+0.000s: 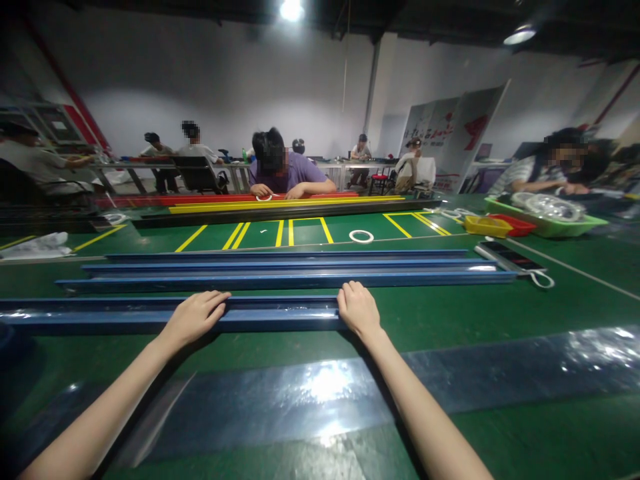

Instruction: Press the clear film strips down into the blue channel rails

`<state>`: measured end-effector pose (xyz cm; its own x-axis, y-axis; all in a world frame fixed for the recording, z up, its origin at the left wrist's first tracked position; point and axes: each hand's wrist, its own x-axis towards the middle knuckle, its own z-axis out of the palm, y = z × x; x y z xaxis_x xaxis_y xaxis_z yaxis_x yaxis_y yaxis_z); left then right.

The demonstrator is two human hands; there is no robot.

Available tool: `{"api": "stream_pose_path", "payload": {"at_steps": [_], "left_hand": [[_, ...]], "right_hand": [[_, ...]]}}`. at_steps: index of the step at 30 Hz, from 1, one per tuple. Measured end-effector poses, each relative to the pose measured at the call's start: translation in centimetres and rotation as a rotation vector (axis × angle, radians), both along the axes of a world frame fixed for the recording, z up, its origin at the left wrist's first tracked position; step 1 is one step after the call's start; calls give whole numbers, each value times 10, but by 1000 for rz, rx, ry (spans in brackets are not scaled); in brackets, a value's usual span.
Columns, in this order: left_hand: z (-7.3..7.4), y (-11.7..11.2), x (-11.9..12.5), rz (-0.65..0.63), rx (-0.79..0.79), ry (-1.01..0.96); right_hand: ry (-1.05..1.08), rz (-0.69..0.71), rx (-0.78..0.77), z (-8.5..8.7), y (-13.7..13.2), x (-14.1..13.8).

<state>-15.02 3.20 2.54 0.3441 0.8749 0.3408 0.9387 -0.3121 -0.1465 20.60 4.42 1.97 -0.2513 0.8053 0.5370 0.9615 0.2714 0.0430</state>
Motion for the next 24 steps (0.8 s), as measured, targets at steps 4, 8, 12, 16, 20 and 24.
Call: {"api": "stream_pose_path", "payload": {"at_steps": [4,8,12,16,20,24], "left_hand": [[1,-2,11,-24,41,-41],[3,-4,44,-91,94,-100],[4,-5,88,-207,107,-127],[-3,-6,121,-224,144,-124],[-14,-5,131,-194,193,-90],[-18,-5,130,-196,245,-98]], "right_hand": [[9,-3,15,-1,0,1],[19,5,23,-2,0,1],[28,2,12,-1,-2,1],[42,-8,-9,0,-4,1],[49,-11,-26,-1,-4,1],[40,-2,-32,0,-8,2]]}}
